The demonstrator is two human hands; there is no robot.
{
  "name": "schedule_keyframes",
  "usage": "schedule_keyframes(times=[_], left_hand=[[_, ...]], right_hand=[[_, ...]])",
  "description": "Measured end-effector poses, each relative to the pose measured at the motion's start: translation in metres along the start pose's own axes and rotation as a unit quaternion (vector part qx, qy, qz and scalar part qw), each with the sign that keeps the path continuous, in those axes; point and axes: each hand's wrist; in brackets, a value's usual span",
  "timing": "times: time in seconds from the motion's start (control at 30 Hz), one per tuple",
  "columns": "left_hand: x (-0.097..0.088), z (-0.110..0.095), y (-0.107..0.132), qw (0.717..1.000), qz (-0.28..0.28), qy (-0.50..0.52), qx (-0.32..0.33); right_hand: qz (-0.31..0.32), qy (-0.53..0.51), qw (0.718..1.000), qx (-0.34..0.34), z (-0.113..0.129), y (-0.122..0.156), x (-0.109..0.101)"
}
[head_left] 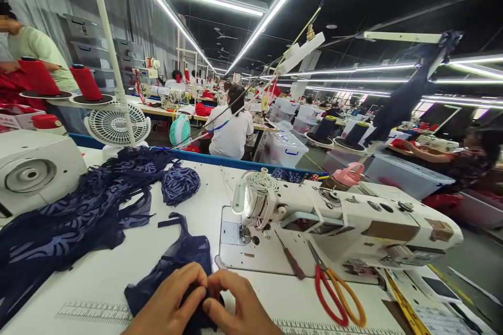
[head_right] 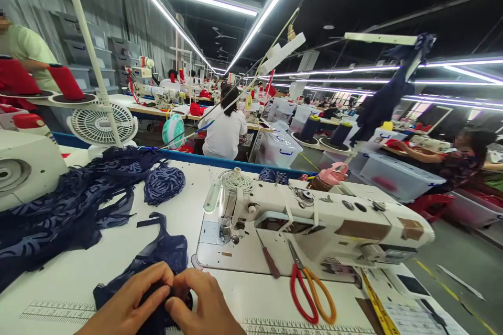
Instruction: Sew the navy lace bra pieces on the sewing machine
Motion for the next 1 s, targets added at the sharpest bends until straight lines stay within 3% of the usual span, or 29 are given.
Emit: schedule_keyframes(times=[0.1, 0.17, 0.23, 0.3, 0.4, 0.53, 0.67, 1.0], left_hand=[[-0.030, -0.012, -0.007, 0.985, -0.091, -0.133, 0.062], [-0.044, -0.023, -0.023, 0.968, -0.103, -0.208, 0.096], [-0.043, -0.030, -0.046, 0.973, -0.036, -0.210, 0.089], [-0.029, -0.029, -0.073, 0.984, 0.051, -0.164, 0.036], [0.008, -0.012, -0.107, 0.987, 0.103, -0.123, -0.029], [0.042, 0.008, -0.125, 0.990, 0.091, -0.093, -0.052], [0.046, 0.013, -0.126, 0.992, 0.071, -0.088, -0.055], [0.048, 0.031, -0.136, 0.993, 0.008, -0.117, -0.031]], right_hand=[[-0.037, -0.067, 0.997, -0.014, 0.018, -0.015, 0.017], [-0.014, -0.207, 0.978, 0.005, 0.024, -0.025, 0.022], [0.018, -0.357, 0.932, 0.052, 0.019, -0.031, 0.020], [0.027, -0.414, 0.902, 0.121, -0.001, -0.031, 0.011], [0.028, -0.350, 0.915, 0.199, -0.045, -0.025, -0.014], [-0.035, -0.260, 0.947, 0.185, -0.083, -0.017, -0.047], [-0.055, -0.160, 0.973, 0.156, -0.081, -0.027, -0.060], [0.015, -0.090, 0.966, 0.243, -0.083, -0.057, -0.056]])
Point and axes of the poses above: each hand's wrist, its own y-axis away from the middle knuckle, its own x-axis out of the palm, z = x × y, and after that the axes turned 8 degrees about z, right-handed
